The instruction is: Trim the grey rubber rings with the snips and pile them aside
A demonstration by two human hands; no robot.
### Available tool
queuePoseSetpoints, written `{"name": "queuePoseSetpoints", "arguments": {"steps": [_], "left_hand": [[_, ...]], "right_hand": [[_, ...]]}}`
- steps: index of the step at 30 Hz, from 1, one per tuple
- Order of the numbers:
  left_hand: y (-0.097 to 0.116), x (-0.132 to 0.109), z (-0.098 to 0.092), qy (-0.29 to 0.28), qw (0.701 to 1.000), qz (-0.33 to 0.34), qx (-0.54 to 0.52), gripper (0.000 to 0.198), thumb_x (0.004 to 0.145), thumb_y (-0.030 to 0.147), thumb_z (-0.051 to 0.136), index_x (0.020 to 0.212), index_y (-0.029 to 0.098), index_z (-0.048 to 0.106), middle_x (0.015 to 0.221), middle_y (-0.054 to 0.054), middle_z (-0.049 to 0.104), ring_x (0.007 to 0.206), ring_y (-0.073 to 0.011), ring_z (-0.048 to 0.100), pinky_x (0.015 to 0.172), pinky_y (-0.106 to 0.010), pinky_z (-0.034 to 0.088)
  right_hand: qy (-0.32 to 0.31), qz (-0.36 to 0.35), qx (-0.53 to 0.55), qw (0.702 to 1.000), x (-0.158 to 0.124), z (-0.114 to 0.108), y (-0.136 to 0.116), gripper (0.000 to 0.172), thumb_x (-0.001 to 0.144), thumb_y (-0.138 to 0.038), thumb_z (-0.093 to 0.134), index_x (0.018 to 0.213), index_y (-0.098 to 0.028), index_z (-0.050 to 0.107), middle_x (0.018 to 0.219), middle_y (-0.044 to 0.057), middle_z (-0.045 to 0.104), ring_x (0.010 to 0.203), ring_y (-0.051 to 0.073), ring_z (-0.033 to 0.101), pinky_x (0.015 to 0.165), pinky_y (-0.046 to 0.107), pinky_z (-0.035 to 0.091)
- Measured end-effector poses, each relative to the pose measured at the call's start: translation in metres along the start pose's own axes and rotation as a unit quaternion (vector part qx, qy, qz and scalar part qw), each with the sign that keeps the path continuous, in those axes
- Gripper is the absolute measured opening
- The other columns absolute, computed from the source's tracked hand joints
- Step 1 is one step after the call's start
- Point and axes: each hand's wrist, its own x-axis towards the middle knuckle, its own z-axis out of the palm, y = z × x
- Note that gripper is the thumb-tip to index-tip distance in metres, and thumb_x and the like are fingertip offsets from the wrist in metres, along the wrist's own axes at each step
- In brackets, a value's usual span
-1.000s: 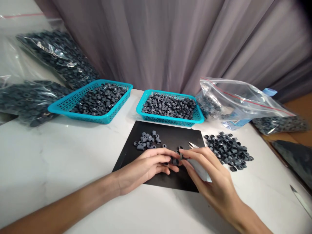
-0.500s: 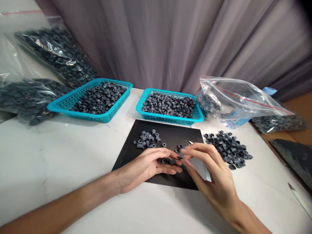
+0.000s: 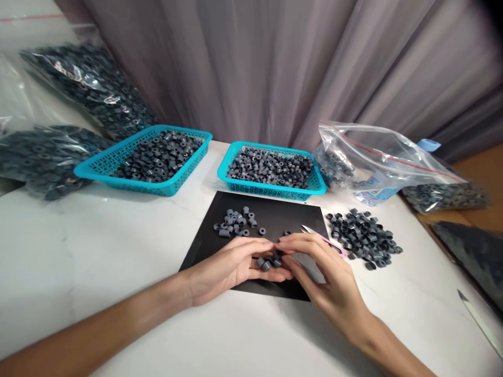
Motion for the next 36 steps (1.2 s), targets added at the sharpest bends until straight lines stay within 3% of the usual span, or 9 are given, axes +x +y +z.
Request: {"name": "queuePoseSetpoints", "arguments": {"steps": [8, 14, 19, 24, 28, 36], "left_hand": [[0.002, -0.002, 0.001, -0.002, 1.0, -0.007, 0.024, 0.029, 0.095, 0.031, 0.059, 0.102, 0.009, 0.076, 0.107, -0.017, 0.076, 0.1, -0.029, 0.073, 0.103, -0.045, 0.048], [0.002, -0.003, -0.001, -0.002, 0.998, -0.007, 0.068, 0.034, 0.093, 0.037, 0.062, 0.11, 0.011, 0.075, 0.112, -0.018, 0.076, 0.105, -0.0297, 0.072, 0.1, -0.042, 0.049], [-0.003, -0.001, -0.004, 0.027, 0.973, 0.048, 0.222, 0.035, 0.085, 0.034, 0.073, 0.117, 0.018, 0.071, 0.118, -0.012, 0.073, 0.105, -0.0259, 0.071, 0.083, -0.032, 0.053], [-0.011, 0.004, -0.01, 0.056, 0.948, 0.085, 0.3, 0.03, 0.088, 0.034, 0.067, 0.113, 0.018, 0.071, 0.108, -0.01, 0.075, 0.093, -0.0227, 0.071, 0.069, -0.028, 0.051], [-0.014, 0.004, -0.01, 0.062, 0.945, 0.082, 0.312, 0.033, 0.086, 0.036, 0.069, 0.114, 0.019, 0.071, 0.111, -0.009, 0.073, 0.081, -0.0183, 0.069, 0.068, -0.028, 0.052], [-0.007, 0.001, -0.003, 0.06, 0.954, 0.083, 0.283, 0.028, 0.092, 0.033, 0.063, 0.114, 0.018, 0.071, 0.101, -0.007, 0.075, 0.087, -0.0184, 0.07, 0.085, -0.031, 0.054]], "right_hand": [[0.018, 0.014, 0.006, 1.0, 0.003, -0.005, 0.001, 0.027, 0.096, -0.009, 0.051, 0.115, -0.023, 0.063, 0.114, 0.009, 0.068, 0.111, 0.022, 0.066, 0.094, 0.037, 0.057], [0.051, 0.057, -0.02, 0.997, 0.004, -0.01, 0.007, 0.024, 0.097, -0.01, 0.047, 0.11, -0.022, 0.062, 0.106, 0.009, 0.066, 0.099, 0.021, 0.065, 0.082, 0.035, 0.055], [0.059, 0.07, -0.029, 0.995, 0.004, -0.009, 0.009, 0.019, 0.097, -0.011, 0.05, 0.108, -0.021, 0.063, 0.1, 0.007, 0.064, 0.092, 0.019, 0.063, 0.079, 0.033, 0.052], [0.055, 0.048, -0.049, 0.996, 0.004, -0.006, 0.009, 0.02, 0.097, -0.008, 0.05, 0.108, -0.02, 0.061, 0.1, 0.006, 0.063, 0.095, 0.019, 0.062, 0.081, 0.031, 0.05], [0.047, 0.037, -0.054, 0.997, 0.004, -0.004, 0.008, 0.019, 0.098, -0.008, 0.049, 0.107, -0.02, 0.061, 0.099, 0.007, 0.063, 0.094, 0.019, 0.06, 0.081, 0.032, 0.049], [-0.004, 0.04, -0.047, 0.998, 0.003, -0.001, 0.0, 0.006, 0.093, -0.018, 0.064, 0.098, -0.021, 0.062, 0.094, 0.005, 0.064, 0.089, 0.02, 0.06, 0.077, 0.034, 0.05]]}}
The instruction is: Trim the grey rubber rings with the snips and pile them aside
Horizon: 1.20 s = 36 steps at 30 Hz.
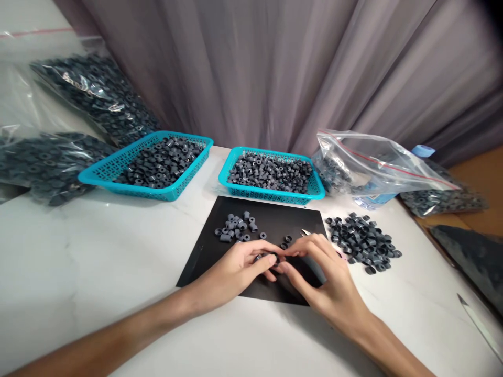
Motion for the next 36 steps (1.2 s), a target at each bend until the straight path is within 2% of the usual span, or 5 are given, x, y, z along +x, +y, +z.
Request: {"name": "queuePoseSetpoints", "arguments": {"steps": [4, 13, 20, 30, 36], "left_hand": [[0.004, -0.001, -0.001, 0.001, 0.999, -0.009, -0.041, 0.027, 0.094, 0.03, 0.06, 0.115, 0.016, 0.071, 0.106, -0.008, 0.075, 0.095, -0.0207, 0.072, 0.09, -0.032, 0.053], [0.014, -0.004, 0.001, 0.001, 0.982, -0.065, -0.178, 0.026, 0.094, 0.016, 0.055, 0.111, 0.014, 0.074, 0.118, -0.01, 0.074, 0.108, -0.0231, 0.07, 0.103, -0.034, 0.049], [0.009, -0.004, 0.0, -0.002, 0.981, -0.069, -0.182, 0.027, 0.095, 0.019, 0.055, 0.116, 0.015, 0.072, 0.12, -0.01, 0.074, 0.117, -0.0252, 0.067, 0.11, -0.037, 0.044], [0.008, 0.0, -0.006, 0.008, 0.981, -0.07, -0.183, 0.027, 0.095, 0.023, 0.059, 0.119, 0.015, 0.07, 0.119, -0.009, 0.074, 0.116, -0.0252, 0.069, 0.111, -0.037, 0.045], [0.009, 0.0, -0.008, -0.005, 0.983, -0.068, -0.17, 0.031, 0.097, 0.028, 0.058, 0.124, 0.014, 0.065, 0.121, -0.012, 0.074, 0.116, -0.0255, 0.068, 0.111, -0.039, 0.046]], "right_hand": [[-0.016, 0.023, 0.014, 1.0, -0.003, 0.005, 0.002, 0.009, 0.092, -0.019, 0.066, 0.1, -0.021, 0.062, 0.095, 0.005, 0.064, 0.088, 0.019, 0.059, 0.075, 0.033, 0.051], [-0.002, 0.019, 0.013, 1.0, -0.001, 0.003, 0.0, 0.014, 0.093, -0.013, 0.062, 0.105, -0.022, 0.062, 0.094, 0.004, 0.064, 0.089, 0.02, 0.059, 0.076, 0.033, 0.049], [-0.009, 0.016, 0.017, 1.0, -0.003, 0.004, 0.006, 0.014, 0.093, -0.015, 0.064, 0.104, -0.022, 0.06, 0.095, 0.004, 0.063, 0.09, 0.02, 0.059, 0.077, 0.033, 0.048], [-0.008, 0.005, 0.004, 1.0, -0.001, 0.005, 0.005, 0.012, 0.095, -0.016, 0.063, 0.105, -0.022, 0.059, 0.095, 0.005, 0.063, 0.09, 0.021, 0.058, 0.077, 0.033, 0.048], [0.039, -0.033, -0.077, 0.996, 0.001, -0.003, 0.005, 0.012, 0.098, -0.018, 0.058, 0.11, -0.021, 0.058, 0.096, 0.006, 0.063, 0.087, 0.021, 0.057, 0.076, 0.035, 0.048]]}}
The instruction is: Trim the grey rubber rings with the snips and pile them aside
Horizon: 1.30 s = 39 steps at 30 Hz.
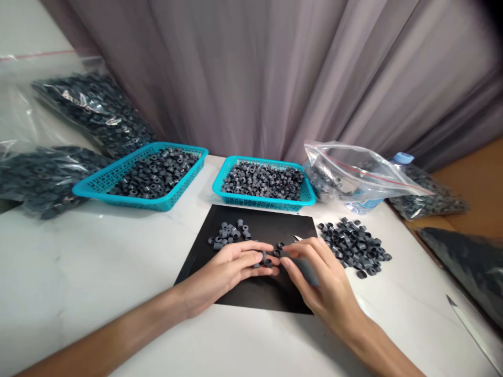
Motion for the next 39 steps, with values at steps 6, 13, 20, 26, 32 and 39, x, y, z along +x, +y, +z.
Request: {"name": "queuePoseSetpoints", "arguments": {"steps": [6, 13, 20, 26, 32, 39], "left_hand": [[0.017, 0.003, -0.009, 0.003, 0.979, 0.097, 0.177, 0.032, 0.096, 0.037, 0.059, 0.12, 0.017, 0.065, 0.116, -0.01, 0.075, 0.101, -0.0231, 0.074, 0.099, -0.036, 0.054], [0.121, 0.048, 0.038, 0.069, 0.781, 0.398, 0.477, 0.026, 0.101, 0.032, 0.05, 0.115, 0.021, 0.068, 0.118, -0.005, 0.073, 0.104, -0.0182, 0.071, 0.095, -0.029, 0.053], [0.186, 0.133, 0.116, -0.023, 0.558, 0.316, 0.767, 0.024, 0.097, 0.016, 0.049, 0.111, 0.02, 0.069, 0.113, -0.007, 0.071, 0.087, -0.017, 0.069, 0.076, -0.028, 0.053], [0.186, 0.159, 0.137, -0.044, 0.512, 0.281, 0.81, 0.031, 0.089, 0.012, 0.062, 0.118, 0.021, 0.066, 0.125, -0.008, 0.068, 0.1, -0.02, 0.067, 0.078, -0.028, 0.05], [0.176, 0.14, 0.127, -0.038, 0.482, 0.373, 0.792, 0.032, 0.103, 0.02, 0.038, 0.124, 0.019, 0.061, 0.12, -0.011, 0.067, 0.106, -0.0241, 0.065, 0.089, -0.037, 0.046], [0.125, 0.057, 0.041, -0.001, 0.54, 0.44, 0.717, 0.025, 0.1, 0.021, 0.046, 0.109, 0.019, 0.069, 0.114, -0.01, 0.07, 0.11, -0.0262, 0.062, 0.103, -0.04, 0.041]], "right_hand": [[0.059, 0.011, -0.038, 0.997, 0.008, 0.0, 0.008, 0.008, 0.101, -0.016, 0.051, 0.104, -0.021, 0.058, 0.092, 0.006, 0.062, 0.084, 0.021, 0.059, 0.073, 0.034, 0.047], [0.044, 0.011, -0.06, 0.997, 0.006, 0.015, 0.015, 0.011, 0.101, -0.017, 0.048, 0.096, -0.022, 0.057, 0.088, 0.006, 0.062, 0.08, 0.021, 0.059, 0.069, 0.033, 0.047], [0.064, -0.004, -0.067, 0.996, 0.01, 0.012, 0.011, 0.013, 0.101, -0.017, 0.047, 0.094, -0.022, 0.056, 0.085, 0.005, 0.061, 0.077, 0.021, 0.058, 0.066, 0.032, 0.045], [0.063, -0.009, -0.086, 0.994, 0.01, 0.009, 0.013, 0.015, 0.102, -0.018, 0.046, 0.091, -0.021, 0.056, 0.083, 0.005, 0.06, 0.076, 0.021, 0.057, 0.065, 0.031, 0.044], [0.04, -0.013, -0.094, 0.995, 0.006, 0.008, 0.011, 0.015, 0.101, -0.017, 0.048, 0.09, -0.021, 0.057, 0.084, 0.005, 0.06, 0.077, 0.02, 0.057, 0.066, 0.031, 0.045], [-0.011, -0.014, -0.075, 0.997, 0.001, 0.016, 0.012, 0.009, 0.101, -0.018, 0.049, 0.097, -0.021, 0.057, 0.093, 0.007, 0.062, 0.085, 0.023, 0.059, 0.078, 0.037, 0.05]]}}
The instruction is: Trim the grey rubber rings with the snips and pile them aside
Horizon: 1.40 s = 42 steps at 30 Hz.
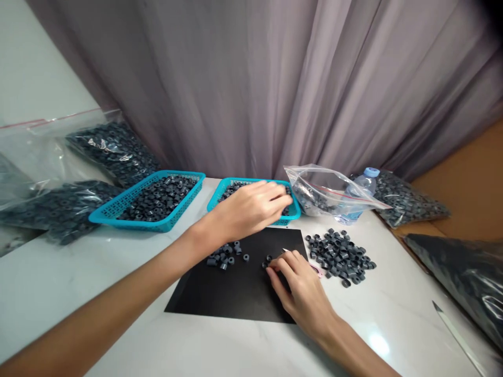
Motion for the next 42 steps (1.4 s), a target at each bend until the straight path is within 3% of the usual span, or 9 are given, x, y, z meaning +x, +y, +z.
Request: {"name": "queuePoseSetpoints", "arguments": {"steps": [4, 6, 9, 16, 24, 27, 32, 37, 42], "left_hand": [[-0.035, -0.083, 0.015, -0.076, 0.962, -0.19, -0.18, 0.023, 0.097, 0.034, 0.055, 0.102, 0.026, 0.075, 0.108, -0.003, 0.075, 0.108, -0.0227, 0.065, 0.106, -0.032, 0.039], [-0.053, -0.108, 0.026, -0.084, 0.952, -0.217, -0.197, 0.026, 0.095, 0.04, 0.057, 0.107, 0.026, 0.076, 0.112, -0.004, 0.075, 0.108, -0.0231, 0.066, 0.102, -0.031, 0.043], [-0.067, -0.125, 0.038, -0.09, 0.944, -0.23, -0.22, 0.031, 0.094, 0.043, 0.058, 0.114, 0.025, 0.075, 0.115, -0.005, 0.075, 0.108, -0.0229, 0.067, 0.099, -0.031, 0.045], [-0.063, -0.123, 0.042, -0.064, 0.939, -0.233, -0.244, 0.022, 0.092, 0.039, 0.062, 0.097, 0.024, 0.078, 0.1, -0.004, 0.075, 0.097, -0.0218, 0.068, 0.092, -0.03, 0.047], [-0.055, -0.124, 0.046, 0.009, 0.93, -0.274, -0.244, 0.025, 0.093, 0.041, 0.06, 0.102, 0.022, 0.073, 0.102, -0.004, 0.076, 0.095, -0.0224, 0.067, 0.09, -0.032, 0.049], [-0.056, -0.126, 0.053, -0.002, 0.941, -0.261, -0.214, 0.025, 0.091, 0.04, 0.063, 0.106, 0.023, 0.075, 0.108, -0.006, 0.075, 0.105, -0.0249, 0.064, 0.097, -0.036, 0.046], [-0.058, -0.126, 0.06, -0.006, 0.942, -0.261, -0.209, 0.023, 0.093, 0.04, 0.061, 0.091, 0.022, 0.075, 0.097, -0.004, 0.074, 0.098, -0.0238, 0.063, 0.093, -0.035, 0.045], [-0.044, -0.12, 0.051, 0.035, 0.914, -0.301, -0.268, 0.022, 0.092, 0.04, 0.061, 0.092, 0.022, 0.073, 0.093, -0.001, 0.075, 0.086, -0.0201, 0.065, 0.083, -0.031, 0.049], [-0.032, -0.115, 0.047, 0.064, 0.893, -0.309, -0.32, 0.021, 0.091, 0.04, 0.062, 0.089, 0.02, 0.07, 0.092, -0.002, 0.074, 0.088, -0.0194, 0.066, 0.086, -0.032, 0.051]], "right_hand": [[-0.059, -0.019, -0.003, 0.998, 0.004, -0.003, -0.001, 0.01, 0.1, -0.022, 0.053, 0.109, -0.021, 0.058, 0.101, 0.008, 0.062, 0.092, 0.025, 0.058, 0.08, 0.041, 0.051], [-0.088, -0.015, 0.012, 0.996, 0.009, -0.006, -0.002, 0.013, 0.1, -0.023, 0.054, 0.112, -0.022, 0.057, 0.105, 0.008, 0.062, 0.096, 0.026, 0.058, 0.081, 0.041, 0.051], [-0.108, -0.01, 0.028, 0.994, 0.019, -0.006, -0.006, 0.014, 0.1, -0.025, 0.055, 0.114, -0.023, 0.057, 0.109, 0.008, 0.062, 0.098, 0.025, 0.057, 0.084, 0.041, 0.05], [-0.109, -0.038, -0.031, 0.993, 0.06, 0.022, -0.012, 0.027, 0.091, -0.036, 0.069, 0.112, -0.022, 0.059, 0.103, 0.008, 0.067, 0.097, 0.028, 0.059, 0.087, 0.045, 0.046], [-0.094, 0.02, 0.1, 0.99, 0.078, 0.038, 0.003, 0.019, 0.097, -0.025, 0.059, 0.116, -0.021, 0.06, 0.109, 0.007, 0.068, 0.099, 0.022, 0.063, 0.09, 0.039, 0.049], [-0.115, 0.012, 0.108, 0.987, 0.08, 0.042, 0.008, 0.019, 0.099, -0.023, 0.056, 0.117, -0.022, 0.063, 0.111, 0.007, 0.069, 0.101, 0.022, 0.063, 0.093, 0.041, 0.049], [-0.129, 0.006, 0.167, 0.978, 0.083, 0.045, 0.013, 0.024, 0.101, -0.019, 0.05, 0.119, -0.021, 0.065, 0.115, 0.008, 0.069, 0.11, 0.022, 0.062, 0.1, 0.04, 0.047], [-0.107, 0.039, 0.202, 0.973, 0.086, 0.041, 0.01, 0.021, 0.101, -0.026, 0.053, 0.116, -0.02, 0.067, 0.107, 0.006, 0.072, 0.094, 0.019, 0.067, 0.088, 0.033, 0.053], [-0.06, 0.069, 0.253, 0.963, 0.088, 0.031, 0.005, 0.016, 0.096, -0.035, 0.063, 0.097, -0.02, 0.07, 0.094, 0.004, 0.073, 0.082, 0.018, 0.066, 0.077, 0.03, 0.052]]}}
